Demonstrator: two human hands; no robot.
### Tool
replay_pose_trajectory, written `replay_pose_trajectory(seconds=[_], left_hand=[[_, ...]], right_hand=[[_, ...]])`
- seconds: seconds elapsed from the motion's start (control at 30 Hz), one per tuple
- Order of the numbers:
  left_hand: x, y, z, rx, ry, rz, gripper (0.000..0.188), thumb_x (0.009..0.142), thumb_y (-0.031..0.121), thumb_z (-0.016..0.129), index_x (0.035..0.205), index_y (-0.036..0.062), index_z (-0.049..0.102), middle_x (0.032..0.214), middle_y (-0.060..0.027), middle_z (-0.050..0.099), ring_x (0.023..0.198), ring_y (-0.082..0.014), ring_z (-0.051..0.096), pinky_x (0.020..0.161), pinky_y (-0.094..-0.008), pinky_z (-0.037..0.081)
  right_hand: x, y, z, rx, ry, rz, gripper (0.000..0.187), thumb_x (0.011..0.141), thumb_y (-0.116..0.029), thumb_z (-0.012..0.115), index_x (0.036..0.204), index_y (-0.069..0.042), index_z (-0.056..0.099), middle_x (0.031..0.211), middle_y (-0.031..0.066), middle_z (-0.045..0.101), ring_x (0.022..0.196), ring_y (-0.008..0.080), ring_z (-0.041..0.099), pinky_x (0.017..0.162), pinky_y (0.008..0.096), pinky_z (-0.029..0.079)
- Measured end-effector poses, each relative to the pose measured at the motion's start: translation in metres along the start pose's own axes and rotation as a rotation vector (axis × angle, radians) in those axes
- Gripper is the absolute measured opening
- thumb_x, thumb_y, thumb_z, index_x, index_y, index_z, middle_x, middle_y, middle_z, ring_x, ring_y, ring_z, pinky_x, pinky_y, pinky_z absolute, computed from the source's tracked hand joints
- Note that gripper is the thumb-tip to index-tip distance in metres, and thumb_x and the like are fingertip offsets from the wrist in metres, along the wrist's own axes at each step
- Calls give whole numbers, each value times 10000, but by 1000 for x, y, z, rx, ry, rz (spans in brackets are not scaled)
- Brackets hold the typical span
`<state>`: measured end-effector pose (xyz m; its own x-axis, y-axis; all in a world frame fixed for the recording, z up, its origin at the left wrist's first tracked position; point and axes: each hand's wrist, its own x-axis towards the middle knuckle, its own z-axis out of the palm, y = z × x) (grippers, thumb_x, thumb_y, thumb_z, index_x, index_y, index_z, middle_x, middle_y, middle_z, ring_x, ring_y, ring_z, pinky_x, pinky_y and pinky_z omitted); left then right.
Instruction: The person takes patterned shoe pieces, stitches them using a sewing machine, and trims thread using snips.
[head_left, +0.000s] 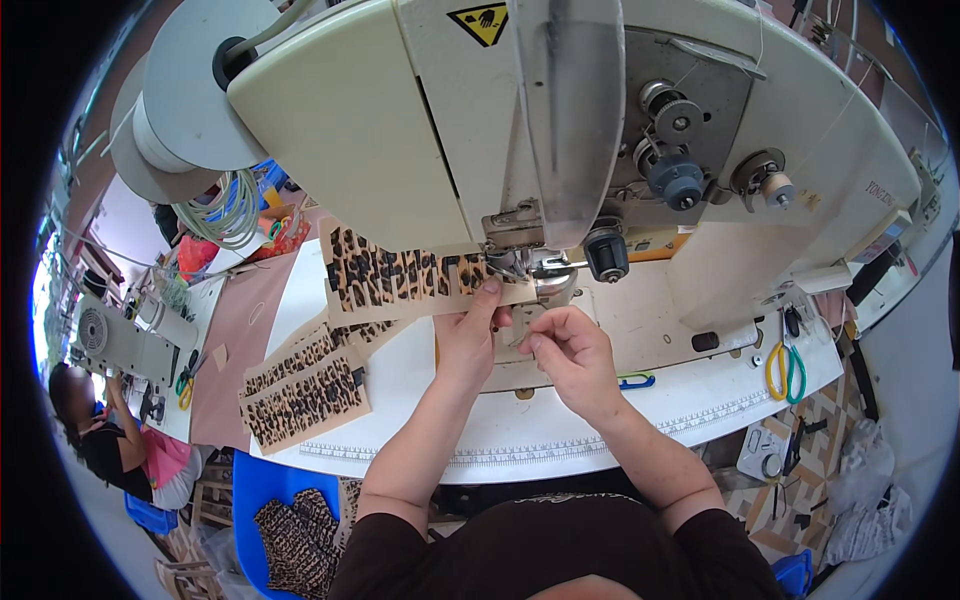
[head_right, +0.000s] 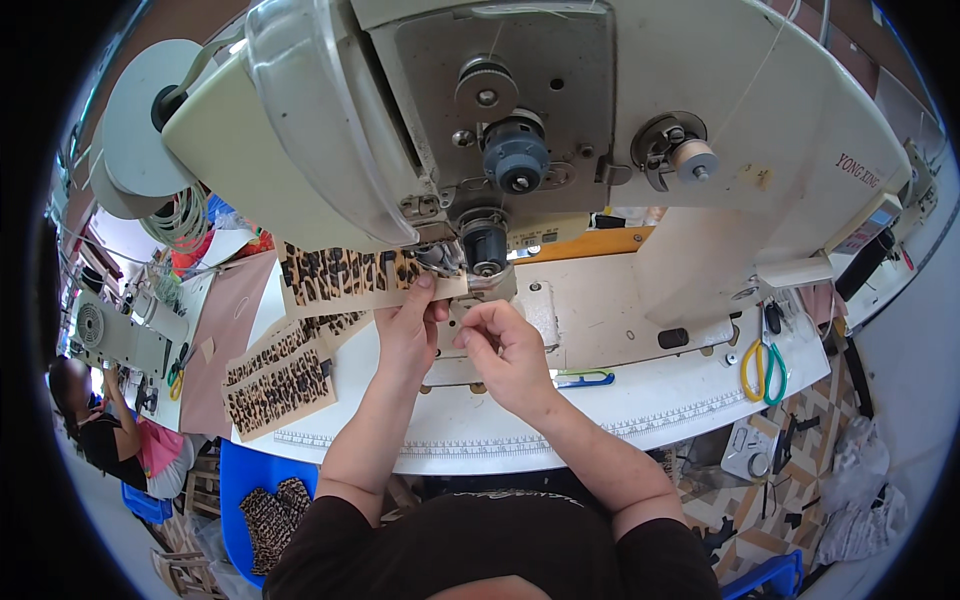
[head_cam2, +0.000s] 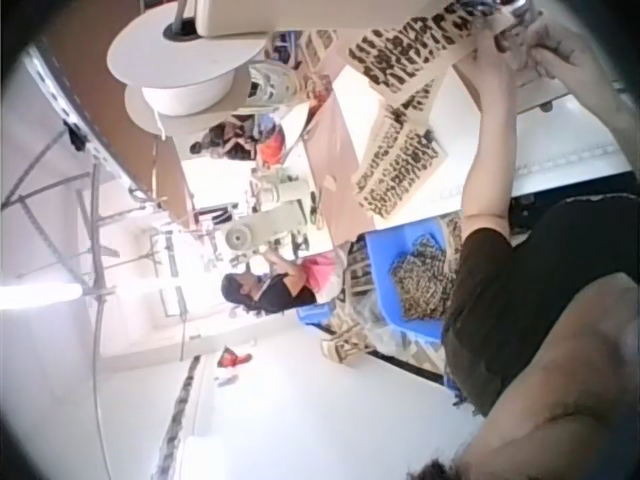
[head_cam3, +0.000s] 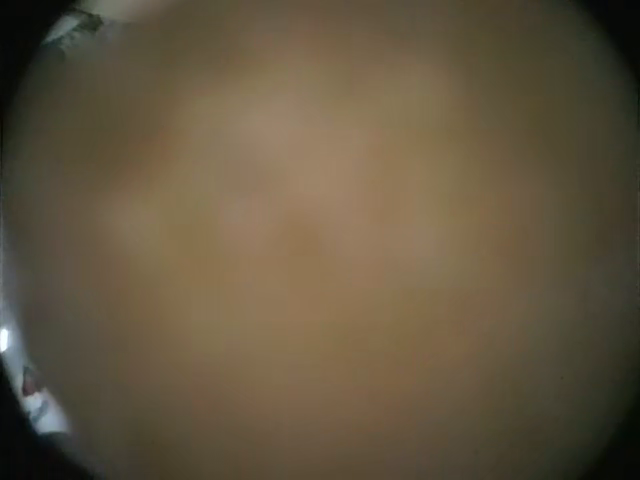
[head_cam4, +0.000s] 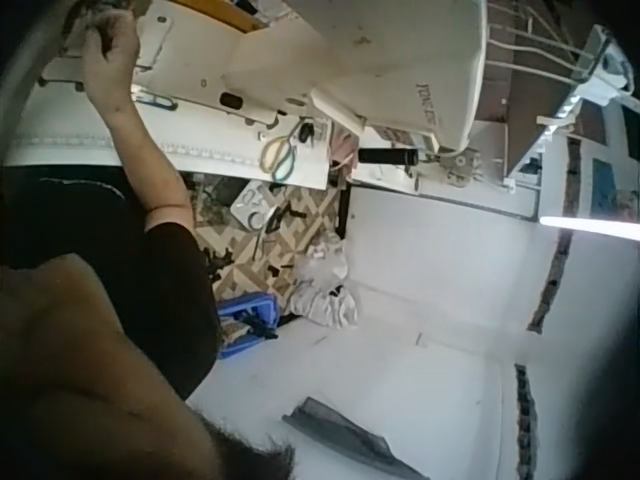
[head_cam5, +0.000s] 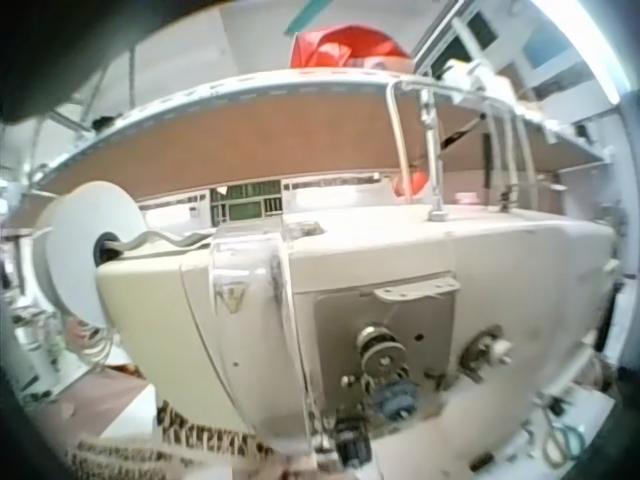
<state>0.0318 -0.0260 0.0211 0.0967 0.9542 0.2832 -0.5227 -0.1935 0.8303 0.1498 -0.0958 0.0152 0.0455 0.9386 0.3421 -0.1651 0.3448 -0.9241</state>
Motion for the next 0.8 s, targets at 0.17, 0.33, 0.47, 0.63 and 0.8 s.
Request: replay_pose_trajectory(seconds=[0.17, 0.33, 0.47, 0.63, 0.8], left_hand=[[13, -1, 5, -2, -46, 38, 144, 848, 109, 536, 971, 43, 505, 774, -25, 546, 572, -85, 489, 467, -195, 412], [17, 1, -4, -23, -35, 69, 119, 858, 106, 513, 965, 55, 517, 765, -22, 552, 581, -94, 497, 485, -209, 416], [18, 2, 5, -43, 34, 57, 85, 859, 109, 500, 906, 43, 526, 723, -23, 549, 532, -87, 488, 447, -205, 372], [34, 16, -14, -189, 190, 70, 99, 857, 122, 500, 893, 35, 531, 702, -25, 543, 523, -88, 484, 439, -214, 372], [41, 0, -79, -190, 69, -461, 236, 849, 243, 534, 926, 19, 543, 701, -35, 552, 521, -103, 493, 475, -215, 420]], right_hand=[[-2, 3, -2, -1, 15, -12, 78, 830, 10, 479, 902, -18, 480, 771, 44, 589, 649, 48, 503, 565, 176, 404], [-6, 5, 3, 23, -26, 2, 75, 825, 14, 479, 894, -16, 481, 772, 48, 590, 652, 50, 510, 560, 174, 405], [-12, 11, 1, 24, 5, 17, 79, 817, 27, 474, 886, -12, 482, 753, 57, 582, 651, 61, 526, 543, 177, 408], [-18, 9, 9, 2, 12, 53, 69, 818, 22, 474, 882, -3, 482, 738, 68, 576, 627, 73, 527, 532, 180, 408], [-18, 11, 24, -5, -61, 80, 68, 821, 14, 480, 888, 1, 485, 740, 70, 580, 635, 78, 532, 534, 182, 410]])
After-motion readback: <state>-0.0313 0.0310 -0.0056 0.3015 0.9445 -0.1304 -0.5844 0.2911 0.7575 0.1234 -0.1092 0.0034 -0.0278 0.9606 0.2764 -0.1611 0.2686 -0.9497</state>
